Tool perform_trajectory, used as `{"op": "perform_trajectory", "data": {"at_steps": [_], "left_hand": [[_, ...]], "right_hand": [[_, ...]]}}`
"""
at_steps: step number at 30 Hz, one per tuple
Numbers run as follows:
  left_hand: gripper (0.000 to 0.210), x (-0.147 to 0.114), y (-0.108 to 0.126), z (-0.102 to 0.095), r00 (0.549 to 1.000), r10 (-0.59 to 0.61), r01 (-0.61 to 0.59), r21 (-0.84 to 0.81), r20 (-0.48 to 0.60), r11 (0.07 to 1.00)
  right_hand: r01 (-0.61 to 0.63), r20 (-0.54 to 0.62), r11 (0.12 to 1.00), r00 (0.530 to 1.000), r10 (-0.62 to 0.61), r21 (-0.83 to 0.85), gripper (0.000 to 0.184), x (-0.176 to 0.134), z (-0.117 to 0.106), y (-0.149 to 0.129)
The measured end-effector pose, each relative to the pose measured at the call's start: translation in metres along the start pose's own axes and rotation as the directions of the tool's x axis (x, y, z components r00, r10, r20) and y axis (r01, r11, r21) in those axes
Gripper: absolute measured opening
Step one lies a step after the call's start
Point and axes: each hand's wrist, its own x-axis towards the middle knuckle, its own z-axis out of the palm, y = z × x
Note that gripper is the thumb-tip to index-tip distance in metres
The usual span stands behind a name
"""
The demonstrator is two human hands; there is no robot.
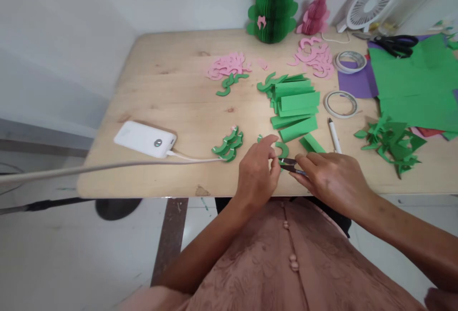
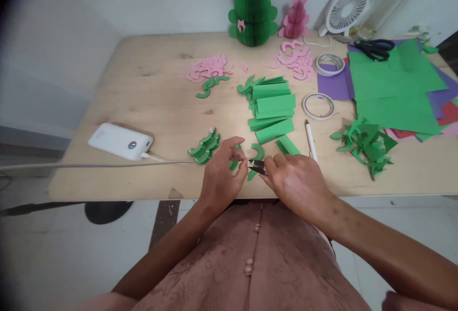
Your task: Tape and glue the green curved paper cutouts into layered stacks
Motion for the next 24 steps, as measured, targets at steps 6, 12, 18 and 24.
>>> {"op": "perform_trajectory", "data": {"at_steps": [6, 12, 18, 24], "left_hand": [[0.042, -0.002, -0.002, -0.004, 0.997, -0.044, 0.055, -0.167, 0.066, 0.984], [0.042, -0.001, -0.003, -0.002, 0.994, -0.012, 0.036, -0.216, 0.113, 0.976], [0.043, 0.003, -0.004, -0.006, 0.979, -0.034, 0.085, -0.247, 0.202, 0.965], [0.042, 0.008, -0.007, -0.011, 0.96, -0.018, 0.098, -0.277, 0.278, 0.956]], "right_hand": [[-0.006, -0.008, 1.0, 1.0, 0.006, 0.015, 0.027, -0.001, 0.002, 0.0], [0.012, -0.018, 1.0, 1.0, -0.012, 0.023, 0.029, -0.001, 0.002, -0.001], [0.023, -0.013, 0.999, 1.0, -0.023, 0.035, 0.034, -0.002, 0.001, -0.001], [0.038, -0.04, 0.998, 0.999, -0.036, 0.045, 0.034, -0.005, 0.002, 0.0]]}}
